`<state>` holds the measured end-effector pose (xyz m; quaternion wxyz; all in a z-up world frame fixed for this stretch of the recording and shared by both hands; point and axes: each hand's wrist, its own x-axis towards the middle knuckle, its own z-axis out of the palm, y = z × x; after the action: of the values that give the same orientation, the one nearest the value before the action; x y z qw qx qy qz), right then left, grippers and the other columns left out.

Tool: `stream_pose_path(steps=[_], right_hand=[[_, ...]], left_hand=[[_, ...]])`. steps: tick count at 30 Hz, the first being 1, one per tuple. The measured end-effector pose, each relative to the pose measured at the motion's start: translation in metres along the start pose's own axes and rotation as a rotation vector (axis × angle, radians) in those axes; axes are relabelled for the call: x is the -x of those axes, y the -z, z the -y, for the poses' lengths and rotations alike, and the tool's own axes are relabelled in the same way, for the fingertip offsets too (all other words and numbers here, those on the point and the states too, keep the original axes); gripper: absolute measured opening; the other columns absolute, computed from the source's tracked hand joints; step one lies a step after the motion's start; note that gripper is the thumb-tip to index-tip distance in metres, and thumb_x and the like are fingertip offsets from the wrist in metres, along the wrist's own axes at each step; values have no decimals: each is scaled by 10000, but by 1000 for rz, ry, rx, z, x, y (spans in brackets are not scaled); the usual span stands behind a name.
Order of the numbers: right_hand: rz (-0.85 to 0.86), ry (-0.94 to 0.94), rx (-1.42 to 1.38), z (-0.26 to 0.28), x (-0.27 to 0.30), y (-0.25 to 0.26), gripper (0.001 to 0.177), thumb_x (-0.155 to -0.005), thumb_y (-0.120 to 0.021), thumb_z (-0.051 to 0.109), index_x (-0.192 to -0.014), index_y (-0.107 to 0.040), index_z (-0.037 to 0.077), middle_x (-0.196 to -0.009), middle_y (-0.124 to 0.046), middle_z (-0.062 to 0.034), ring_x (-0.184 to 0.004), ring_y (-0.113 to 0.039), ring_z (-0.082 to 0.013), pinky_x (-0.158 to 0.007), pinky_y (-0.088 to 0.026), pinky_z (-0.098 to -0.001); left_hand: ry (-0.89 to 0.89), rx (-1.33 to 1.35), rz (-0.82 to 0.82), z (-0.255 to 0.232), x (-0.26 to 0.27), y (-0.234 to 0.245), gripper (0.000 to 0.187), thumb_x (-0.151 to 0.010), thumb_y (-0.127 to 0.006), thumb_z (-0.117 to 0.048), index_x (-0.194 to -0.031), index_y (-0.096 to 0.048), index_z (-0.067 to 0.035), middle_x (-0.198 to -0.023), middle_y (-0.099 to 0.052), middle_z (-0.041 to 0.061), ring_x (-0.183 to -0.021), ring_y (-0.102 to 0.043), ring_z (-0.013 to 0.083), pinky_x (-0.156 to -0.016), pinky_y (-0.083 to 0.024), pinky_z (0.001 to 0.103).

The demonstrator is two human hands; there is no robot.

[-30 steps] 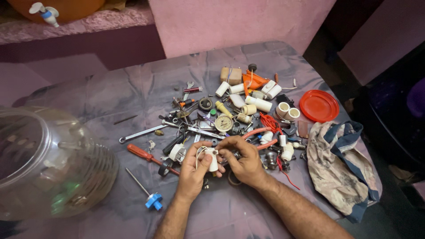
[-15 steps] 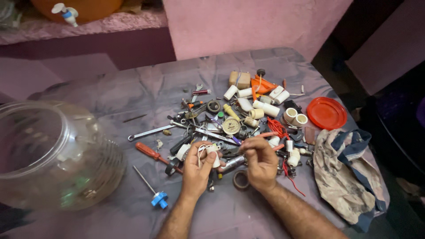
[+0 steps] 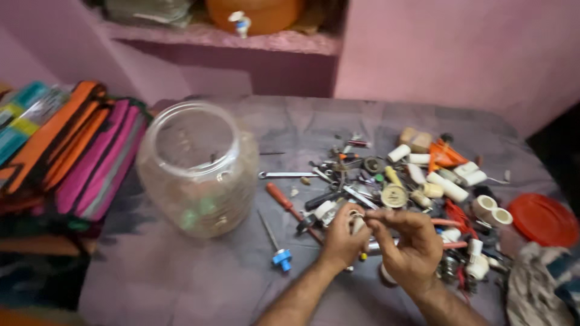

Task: The person repairs a white electrical plug using various tools among a large collection of parts on a purple surface. They use a knife to trim a wire, a screwdriver to loosen screws on the plug, and strip wire insulation.

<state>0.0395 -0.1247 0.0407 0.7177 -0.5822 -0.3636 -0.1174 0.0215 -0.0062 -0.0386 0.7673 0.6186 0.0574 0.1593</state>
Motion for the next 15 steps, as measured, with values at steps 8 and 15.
stream_pose_path(steps=[8, 15], right_hand=[[321, 263, -76, 71, -132, -139, 297, -991, -701, -108, -1250, -586, -18, -1233, -718, -150, -1161, -726, -218, -1040, -629, -347], [206, 217, 184, 62, -157, -95, 150, -1041, -688, -37, -1190, -688, -23, -1154, -755, -97, -1093, -736, -143, -981, -618, -292]], left_hand=[[-22, 50, 55, -8, 2, 8, 163, -993, -710, -85, -1029, -629, 52, -737, -669, 57, -618, -633, 122, -507, -495, 298], [63, 156, -16, -29, 0, 6, 116, -952, -644, -61, -1036, -562, -59, -652, -591, 5, -486, -552, 81, -412, -435, 262]])
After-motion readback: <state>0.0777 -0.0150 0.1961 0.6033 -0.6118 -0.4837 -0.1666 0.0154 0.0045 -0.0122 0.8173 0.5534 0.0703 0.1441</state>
